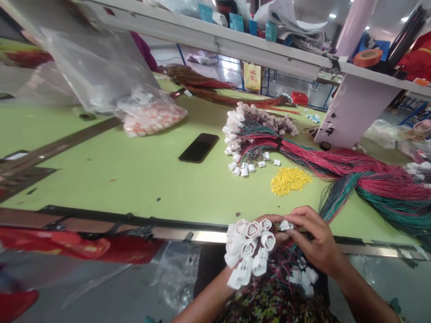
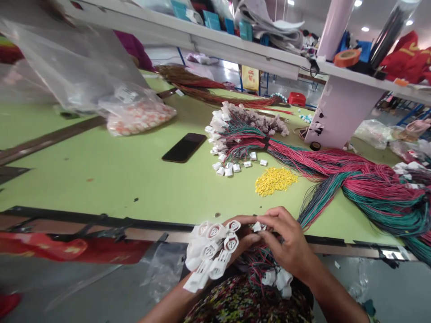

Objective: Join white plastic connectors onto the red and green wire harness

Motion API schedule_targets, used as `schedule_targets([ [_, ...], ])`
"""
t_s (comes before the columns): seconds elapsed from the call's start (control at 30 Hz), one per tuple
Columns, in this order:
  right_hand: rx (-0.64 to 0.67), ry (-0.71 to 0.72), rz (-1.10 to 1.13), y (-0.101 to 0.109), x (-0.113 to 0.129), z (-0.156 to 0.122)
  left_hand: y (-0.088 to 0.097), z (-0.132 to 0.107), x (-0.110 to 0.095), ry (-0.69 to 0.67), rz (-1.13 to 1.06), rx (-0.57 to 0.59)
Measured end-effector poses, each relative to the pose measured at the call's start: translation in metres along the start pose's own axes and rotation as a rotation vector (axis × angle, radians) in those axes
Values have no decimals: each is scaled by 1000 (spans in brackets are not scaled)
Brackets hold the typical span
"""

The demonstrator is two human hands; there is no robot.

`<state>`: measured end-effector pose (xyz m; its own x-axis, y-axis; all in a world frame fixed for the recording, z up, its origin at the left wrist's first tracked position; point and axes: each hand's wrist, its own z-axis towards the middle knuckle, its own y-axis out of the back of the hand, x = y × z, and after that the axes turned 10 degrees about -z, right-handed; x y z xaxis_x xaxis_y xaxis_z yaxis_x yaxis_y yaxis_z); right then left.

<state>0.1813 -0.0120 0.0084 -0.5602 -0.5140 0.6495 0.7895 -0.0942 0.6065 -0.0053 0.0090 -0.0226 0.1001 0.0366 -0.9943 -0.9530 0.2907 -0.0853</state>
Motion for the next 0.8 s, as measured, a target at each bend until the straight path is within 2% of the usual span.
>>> schedule_targets([
  [0.1, 128, 2, 21, 7, 5, -1, 1, 3, -6, 1, 32, 19],
  [0.2, 245, -72, 42, 20, -12, 9, 0, 4, -11, -39, 116, -8],
  [0.27, 205, -135, -101, 29, -42, 21, 0, 5, -10, -94, 161, -35],
  [0.33, 141, -152, -377, 36, -83, 36, -1, 6, -7, -172, 148, -58],
  [0.43, 120, -187, -461, 40, -138, 56, -2, 7, -3, -254, 92, -80],
  [0.5, 131, -186, -480, 39, -160, 63, -3, 7, -2, -267, 86, -97],
  [0.57, 147, -174, -487, 34, -167, 64, -2, 6, -3, -258, 109, -97],
  [0.7, 183, -132, -466, 25, -158, 52, -1, 5, -10, -229, 154, -81],
  [0.8, 185, -122, -446, 26, -155, 46, -1, 5, -15, -205, 146, -90],
])
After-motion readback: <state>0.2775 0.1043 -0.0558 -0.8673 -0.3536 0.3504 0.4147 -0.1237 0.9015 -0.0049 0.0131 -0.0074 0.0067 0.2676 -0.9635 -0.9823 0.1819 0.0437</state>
